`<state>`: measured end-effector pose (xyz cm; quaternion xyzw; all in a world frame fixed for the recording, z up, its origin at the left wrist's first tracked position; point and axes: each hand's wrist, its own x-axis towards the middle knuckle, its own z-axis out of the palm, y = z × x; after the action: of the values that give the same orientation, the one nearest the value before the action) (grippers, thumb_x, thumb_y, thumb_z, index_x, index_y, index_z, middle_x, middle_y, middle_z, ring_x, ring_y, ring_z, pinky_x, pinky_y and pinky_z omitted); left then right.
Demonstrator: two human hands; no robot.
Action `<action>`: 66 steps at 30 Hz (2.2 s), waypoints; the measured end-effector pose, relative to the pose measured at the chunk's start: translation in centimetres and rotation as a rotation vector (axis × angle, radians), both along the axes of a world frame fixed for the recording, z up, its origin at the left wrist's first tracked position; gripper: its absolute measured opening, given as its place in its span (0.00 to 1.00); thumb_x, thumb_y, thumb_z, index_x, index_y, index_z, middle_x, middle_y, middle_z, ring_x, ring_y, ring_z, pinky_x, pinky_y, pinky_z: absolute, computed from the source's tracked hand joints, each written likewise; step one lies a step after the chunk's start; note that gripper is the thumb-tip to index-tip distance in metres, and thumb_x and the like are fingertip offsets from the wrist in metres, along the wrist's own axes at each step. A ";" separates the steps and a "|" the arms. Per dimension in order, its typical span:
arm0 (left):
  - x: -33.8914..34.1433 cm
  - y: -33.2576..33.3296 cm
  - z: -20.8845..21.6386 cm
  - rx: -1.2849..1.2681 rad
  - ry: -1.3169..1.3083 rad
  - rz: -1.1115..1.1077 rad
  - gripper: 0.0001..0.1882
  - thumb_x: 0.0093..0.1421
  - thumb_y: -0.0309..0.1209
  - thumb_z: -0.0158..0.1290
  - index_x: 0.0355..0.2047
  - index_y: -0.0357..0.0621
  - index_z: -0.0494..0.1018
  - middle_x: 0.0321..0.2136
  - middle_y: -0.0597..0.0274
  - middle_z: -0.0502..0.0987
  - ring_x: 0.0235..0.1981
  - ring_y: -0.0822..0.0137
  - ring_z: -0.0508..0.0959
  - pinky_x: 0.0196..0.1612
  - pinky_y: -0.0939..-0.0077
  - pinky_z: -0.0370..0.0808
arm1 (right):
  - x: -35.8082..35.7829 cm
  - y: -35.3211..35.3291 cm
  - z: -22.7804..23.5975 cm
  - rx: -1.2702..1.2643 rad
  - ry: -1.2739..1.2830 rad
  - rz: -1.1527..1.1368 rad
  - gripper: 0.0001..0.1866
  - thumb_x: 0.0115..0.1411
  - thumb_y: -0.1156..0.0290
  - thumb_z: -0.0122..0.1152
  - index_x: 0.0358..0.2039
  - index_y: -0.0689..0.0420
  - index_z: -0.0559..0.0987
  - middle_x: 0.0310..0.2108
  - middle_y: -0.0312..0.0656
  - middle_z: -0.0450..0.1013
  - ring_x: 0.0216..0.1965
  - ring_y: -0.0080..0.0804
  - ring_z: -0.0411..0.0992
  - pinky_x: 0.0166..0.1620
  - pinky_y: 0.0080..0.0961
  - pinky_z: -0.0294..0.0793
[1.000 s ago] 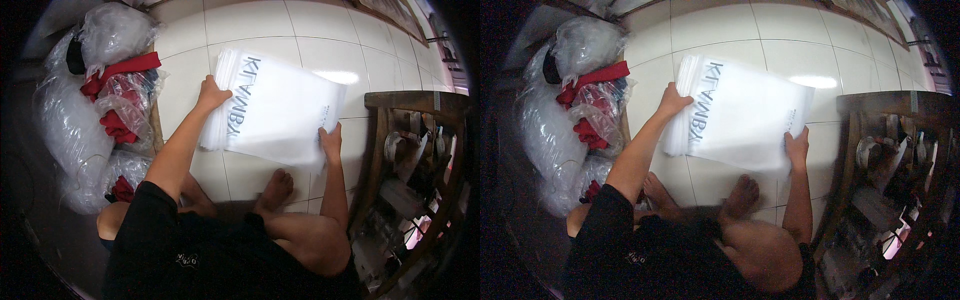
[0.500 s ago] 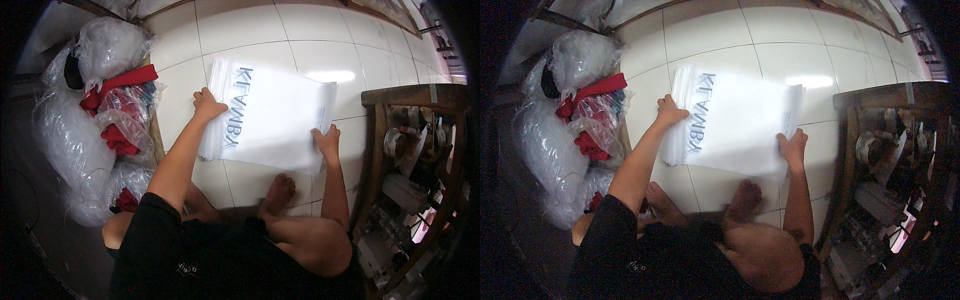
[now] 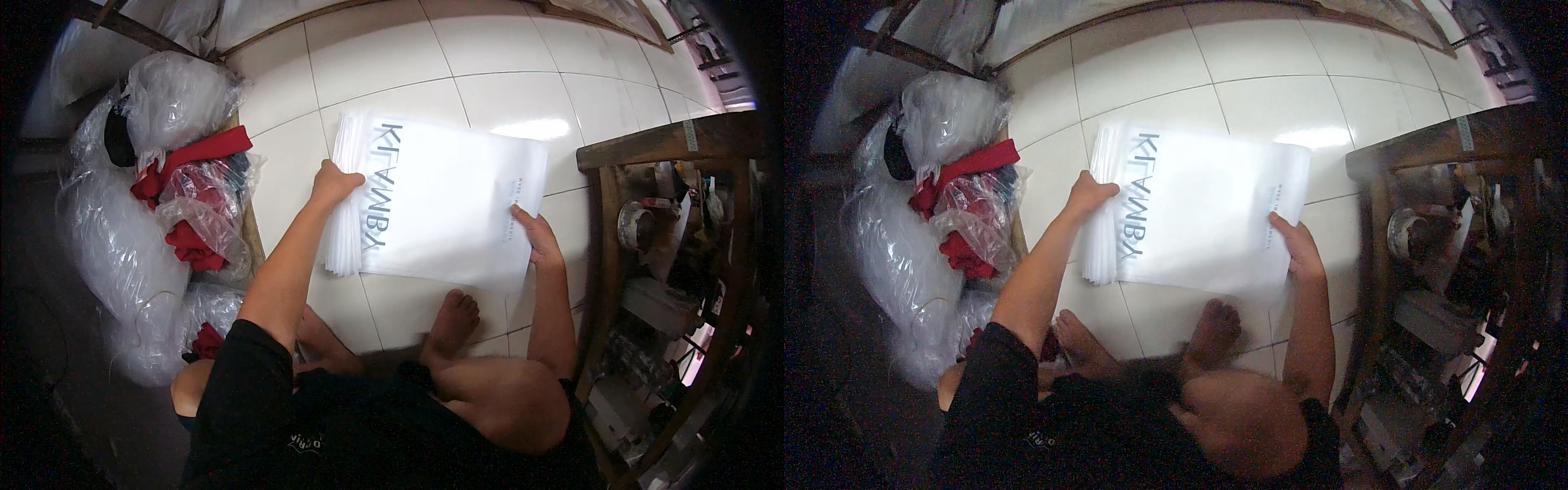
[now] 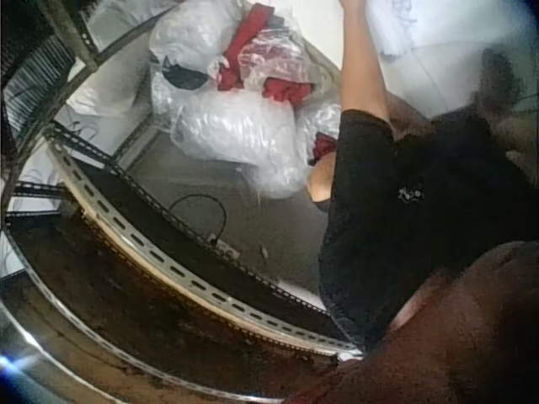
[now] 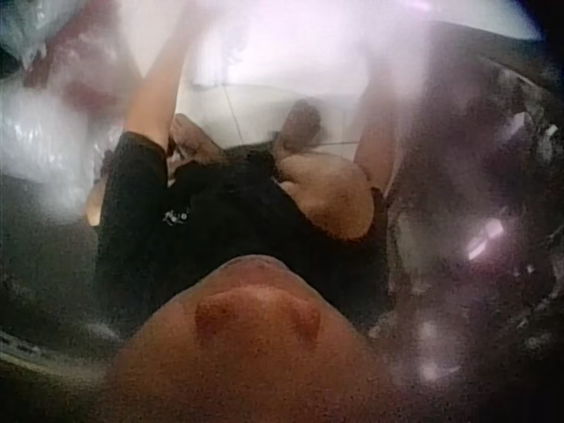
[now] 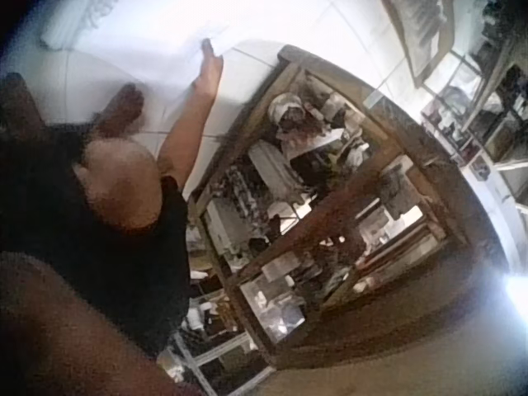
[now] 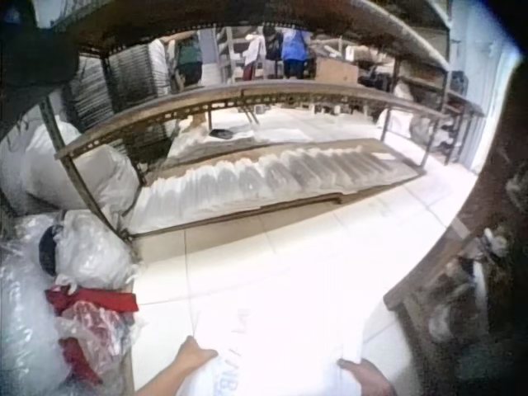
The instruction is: The person sits on the floor and repeatedly folds white plastic shopping bags with 'KLAMBY' printed on them. They pick up a stack, fold each bag individually, and place the folded stack on a nearby wooden shelf.
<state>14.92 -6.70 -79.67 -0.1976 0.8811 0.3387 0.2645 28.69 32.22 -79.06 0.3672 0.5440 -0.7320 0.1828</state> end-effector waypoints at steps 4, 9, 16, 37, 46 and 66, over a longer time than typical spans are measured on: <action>0.4 0.6 0.2 0.035 0.045 0.007 0.38 0.41 0.40 0.64 0.49 0.28 0.66 0.44 0.38 0.76 0.43 0.49 0.80 0.47 0.64 0.77 | 0.4 -0.5 -0.1 0.211 0.010 0.069 0.25 0.62 0.64 0.60 0.54 0.69 0.71 0.44 0.49 0.76 0.41 0.38 0.76 0.45 0.34 0.76; 1.2 -0.4 -0.7 0.072 0.111 0.019 0.36 0.40 0.41 0.66 0.46 0.31 0.69 0.43 0.42 0.78 0.44 0.51 0.80 0.48 0.65 0.77 | 0.4 -2.4 1.1 0.384 0.163 0.065 0.23 0.63 0.62 0.57 0.50 0.69 0.75 0.39 0.46 0.78 0.41 0.35 0.75 0.45 0.29 0.73; 2.7 1.9 8.9 0.522 0.690 0.153 0.28 0.49 0.31 0.64 0.49 0.34 0.68 0.40 0.53 0.77 0.41 0.61 0.77 0.47 0.68 0.74 | 1.8 -4.9 9.5 0.568 0.515 -0.161 0.19 0.63 0.70 0.59 0.51 0.67 0.73 0.44 0.45 0.76 0.48 0.35 0.73 0.53 0.30 0.70; 2.4 4.7 7.6 0.677 1.045 0.335 0.14 0.53 0.26 0.64 0.39 0.33 0.75 0.34 0.62 0.79 0.36 0.69 0.78 0.43 0.76 0.75 | -1.3 -7.3 7.0 0.817 0.577 -0.362 0.22 0.64 0.70 0.59 0.56 0.64 0.70 0.54 0.47 0.70 0.54 0.37 0.68 0.58 0.35 0.65; 5.3 2.1 5.2 0.722 0.774 0.284 0.27 0.48 0.27 0.69 0.47 0.34 0.71 0.43 0.55 0.77 0.44 0.64 0.77 0.51 0.70 0.73 | 2.4 -6.4 5.6 0.616 0.422 -0.190 0.25 0.61 0.68 0.63 0.56 0.64 0.69 0.52 0.47 0.71 0.55 0.37 0.67 0.59 0.35 0.64; 1.1 -1.9 -1.0 0.534 -0.040 0.081 0.27 0.49 0.31 0.64 0.47 0.31 0.73 0.40 0.53 0.79 0.41 0.60 0.79 0.46 0.68 0.75 | -0.7 2.4 -0.8 0.478 0.050 0.275 0.21 0.62 0.65 0.61 0.49 0.68 0.75 0.40 0.47 0.77 0.39 0.33 0.76 0.45 0.30 0.75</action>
<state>16.02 -8.56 -80.63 -0.1628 0.7464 0.5655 0.3109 28.03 34.61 -79.91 0.3046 0.7504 -0.5599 0.1753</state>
